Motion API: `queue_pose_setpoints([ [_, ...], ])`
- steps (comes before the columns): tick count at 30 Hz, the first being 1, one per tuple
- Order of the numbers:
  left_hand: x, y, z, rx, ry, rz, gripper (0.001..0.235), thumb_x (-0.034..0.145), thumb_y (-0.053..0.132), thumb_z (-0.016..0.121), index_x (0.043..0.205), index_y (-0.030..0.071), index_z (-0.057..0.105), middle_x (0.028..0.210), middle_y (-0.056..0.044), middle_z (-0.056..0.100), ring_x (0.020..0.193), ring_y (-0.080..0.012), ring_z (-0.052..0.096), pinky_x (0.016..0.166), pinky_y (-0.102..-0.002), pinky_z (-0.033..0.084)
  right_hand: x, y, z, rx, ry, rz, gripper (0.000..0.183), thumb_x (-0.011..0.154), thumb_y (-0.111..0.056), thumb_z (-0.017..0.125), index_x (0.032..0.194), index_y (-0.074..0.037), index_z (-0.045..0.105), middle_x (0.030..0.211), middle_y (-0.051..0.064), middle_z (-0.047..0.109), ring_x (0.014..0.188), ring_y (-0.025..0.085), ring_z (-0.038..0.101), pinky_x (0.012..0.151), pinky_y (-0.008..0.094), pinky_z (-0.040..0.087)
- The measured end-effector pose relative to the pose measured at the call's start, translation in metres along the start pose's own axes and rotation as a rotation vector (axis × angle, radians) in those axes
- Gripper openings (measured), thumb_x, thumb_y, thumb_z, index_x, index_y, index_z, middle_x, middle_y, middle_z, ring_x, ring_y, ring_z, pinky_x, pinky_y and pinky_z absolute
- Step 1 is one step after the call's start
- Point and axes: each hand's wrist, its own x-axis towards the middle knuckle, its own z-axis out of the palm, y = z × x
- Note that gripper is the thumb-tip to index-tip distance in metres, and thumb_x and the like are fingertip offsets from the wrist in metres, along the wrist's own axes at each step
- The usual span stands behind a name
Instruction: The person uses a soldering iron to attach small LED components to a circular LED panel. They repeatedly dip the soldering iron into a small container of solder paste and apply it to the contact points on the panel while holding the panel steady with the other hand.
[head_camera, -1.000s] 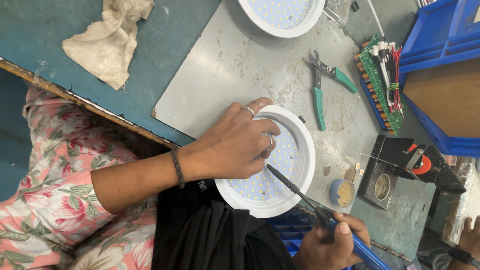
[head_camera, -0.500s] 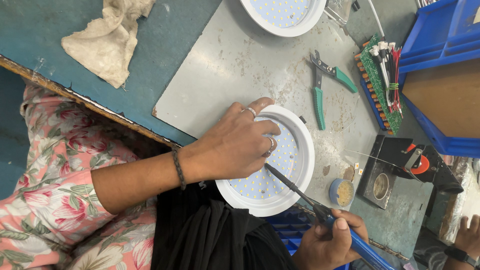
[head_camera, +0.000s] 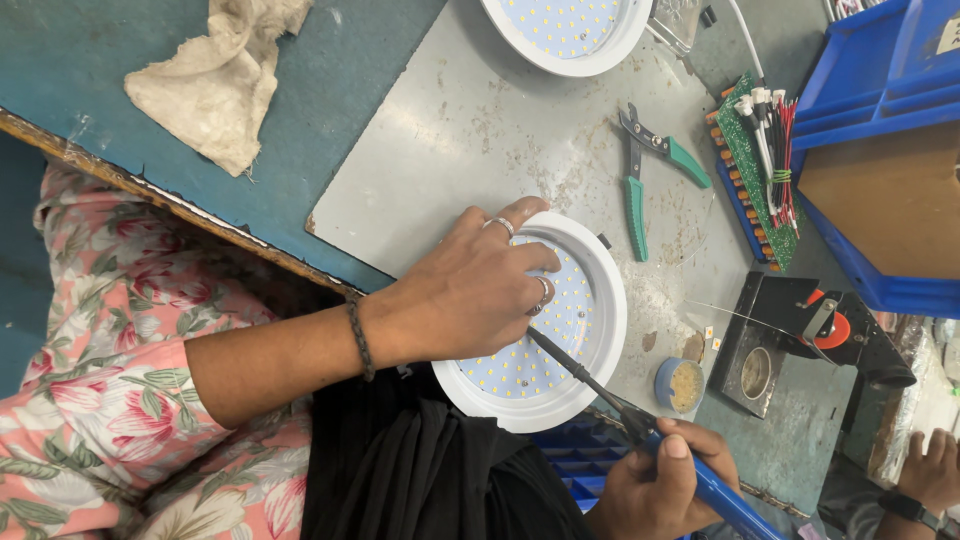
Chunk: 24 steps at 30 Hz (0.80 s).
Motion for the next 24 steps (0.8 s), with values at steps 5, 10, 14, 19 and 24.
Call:
queue_pose_setpoints([
  [5,0.0007,0.0005,-0.0018,0.005,-0.019,-0.005,0.013,0.076,0.015,0.073,0.084,0.008,0.08,0.115,-0.005,0.072,0.137,-0.0426,0.046,0.088,-0.053,0.044,0.0026,-0.0005,-0.0046,0.002,0.008,0.027,0.05,0.101,0.021,0.054,0.133,-0.018,0.047,0.115,0.013,0.055,0.095,0.024,0.062,0.073,0.029,0.05],
  [10,0.0001,0.0006,-0.0014,-0.003,-0.015,-0.006,0.017,0.074,0.016,0.074,0.087,0.008,0.081,0.116,-0.005,0.071,0.137,-0.0425,0.045,0.088,-0.053,0.043,0.0059,-0.0022,-0.0077,-0.023,0.03,0.029,0.051,0.103,0.02,0.051,0.134,-0.019,0.046,0.116,0.013,0.054,0.099,0.025,0.063,0.081,0.034,0.055],
  [14,-0.0004,0.0008,-0.0005,-0.003,-0.018,-0.007,0.018,0.074,0.016,0.075,0.088,0.008,0.081,0.116,-0.005,0.071,0.137,-0.0422,0.045,0.088,-0.054,0.043,0.0058,-0.0034,-0.0088,0.005,-0.01,0.024,0.051,0.103,0.02,0.05,0.137,-0.017,0.046,0.119,0.014,0.053,0.1,0.024,0.062,0.081,0.031,0.055],
  [19,0.0003,0.0011,-0.0003,0.01,-0.041,-0.017,0.017,0.075,0.016,0.075,0.088,0.008,0.081,0.116,-0.004,0.071,0.138,-0.0416,0.044,0.087,-0.053,0.044,0.0046,-0.0001,-0.0067,0.061,-0.004,0.041,0.053,0.098,0.021,0.046,0.136,-0.016,0.047,0.118,0.016,0.051,0.098,0.024,0.062,0.075,0.027,0.056],
  [24,-0.0001,0.0016,-0.0004,0.018,-0.021,-0.007,0.016,0.074,0.016,0.075,0.087,0.008,0.081,0.116,-0.003,0.071,0.138,-0.0413,0.044,0.087,-0.053,0.044,0.0006,0.0045,-0.007,0.033,0.019,0.016,0.051,0.101,0.019,0.048,0.137,-0.017,0.048,0.12,0.013,0.052,0.099,0.023,0.062,0.077,0.027,0.054],
])
